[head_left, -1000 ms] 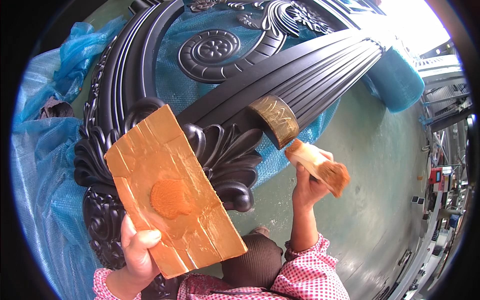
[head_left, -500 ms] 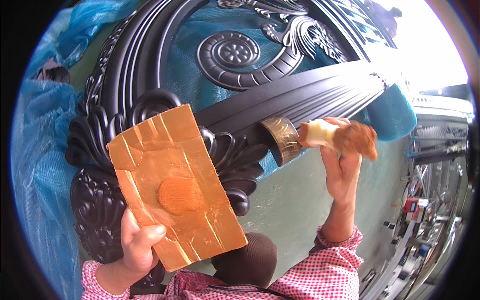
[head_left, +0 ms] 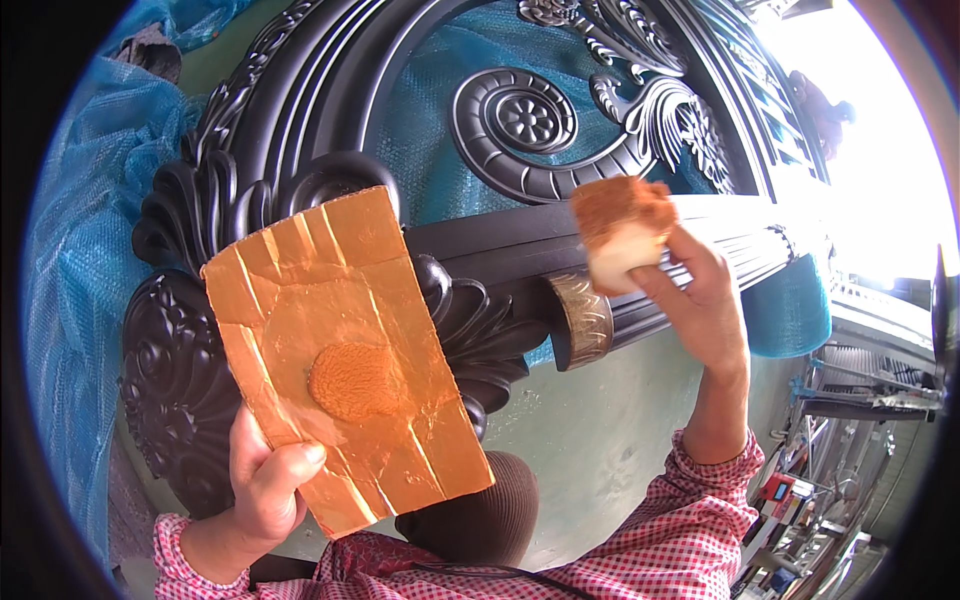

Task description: The person applies gold leaf to a decorative metal door frame using a sponge and a cardboard palette. They repeatedly dab the sponge onto the palette to pick up gold material and then press it onto the ornate scrollwork and frame details.

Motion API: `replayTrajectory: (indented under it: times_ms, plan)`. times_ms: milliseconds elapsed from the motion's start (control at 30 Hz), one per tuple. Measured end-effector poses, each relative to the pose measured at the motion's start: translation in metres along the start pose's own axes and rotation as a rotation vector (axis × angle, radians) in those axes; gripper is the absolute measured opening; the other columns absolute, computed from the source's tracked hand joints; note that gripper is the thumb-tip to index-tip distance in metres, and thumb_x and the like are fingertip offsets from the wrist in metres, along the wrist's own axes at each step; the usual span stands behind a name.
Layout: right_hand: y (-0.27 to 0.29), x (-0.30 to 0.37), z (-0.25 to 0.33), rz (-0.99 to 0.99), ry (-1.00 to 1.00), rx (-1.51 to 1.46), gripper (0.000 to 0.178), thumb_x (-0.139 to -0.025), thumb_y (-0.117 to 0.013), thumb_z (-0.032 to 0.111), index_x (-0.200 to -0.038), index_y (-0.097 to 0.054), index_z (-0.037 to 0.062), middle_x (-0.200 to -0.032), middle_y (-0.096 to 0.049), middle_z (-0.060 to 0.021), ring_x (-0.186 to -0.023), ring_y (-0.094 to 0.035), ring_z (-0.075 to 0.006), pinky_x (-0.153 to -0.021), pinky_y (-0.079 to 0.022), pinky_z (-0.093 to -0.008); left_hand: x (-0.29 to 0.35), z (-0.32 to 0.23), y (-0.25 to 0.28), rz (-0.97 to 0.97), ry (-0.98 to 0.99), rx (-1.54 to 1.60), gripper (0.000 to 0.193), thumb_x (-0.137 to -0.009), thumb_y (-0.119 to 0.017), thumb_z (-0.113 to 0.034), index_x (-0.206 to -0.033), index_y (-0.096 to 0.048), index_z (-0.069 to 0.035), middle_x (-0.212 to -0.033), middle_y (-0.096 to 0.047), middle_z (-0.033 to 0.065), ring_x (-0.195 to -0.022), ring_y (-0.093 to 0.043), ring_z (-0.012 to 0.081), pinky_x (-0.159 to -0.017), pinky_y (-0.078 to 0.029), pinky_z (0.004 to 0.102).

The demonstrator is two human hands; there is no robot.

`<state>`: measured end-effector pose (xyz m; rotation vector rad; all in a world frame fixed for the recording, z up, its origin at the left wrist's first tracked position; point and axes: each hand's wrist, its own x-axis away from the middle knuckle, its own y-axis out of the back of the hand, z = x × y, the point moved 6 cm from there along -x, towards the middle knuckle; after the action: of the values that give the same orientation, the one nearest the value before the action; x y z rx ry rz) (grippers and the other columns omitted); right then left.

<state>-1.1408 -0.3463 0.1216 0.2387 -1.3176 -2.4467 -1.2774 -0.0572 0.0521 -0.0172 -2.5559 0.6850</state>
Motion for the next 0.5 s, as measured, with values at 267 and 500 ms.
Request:
replayTrajectory:
  times_ms: [267,500]
  plan:
    - [-0.002,-0.004,-0.002,0.034,0.123,-0.033,0.028,-0.072,-0.064,0.008,-0.098,-0.059,-0.0003,-0.081,-0.057,-0.0122,-0.078,-0.053,-0.0306,-0.075,-0.040,-0.0371,0.004,0.006,-0.005,-0.026,-0.005,-0.018,0.057,-0.075,-0.046,-0.005,-0.130,-0.032,0.004,-0.118,-0.052,0.0144,-0.107,-0.054,0.0212,-0.092,-0.044,0.0353]
    - [-0.003,-0.009,-0.011,0.036,0.123,0.000,0.031,-0.072,-0.065,0.010,-0.101,-0.059,0.0000,-0.080,-0.057,-0.0114,-0.078,-0.053,-0.0303,-0.075,-0.039,-0.0371,0.003,0.003,-0.006,-0.011,0.003,-0.041,0.058,-0.075,-0.047,-0.005,-0.130,-0.032,0.004,-0.117,-0.052,0.0138,-0.104,-0.054,0.0199,-0.091,-0.043,0.0344]
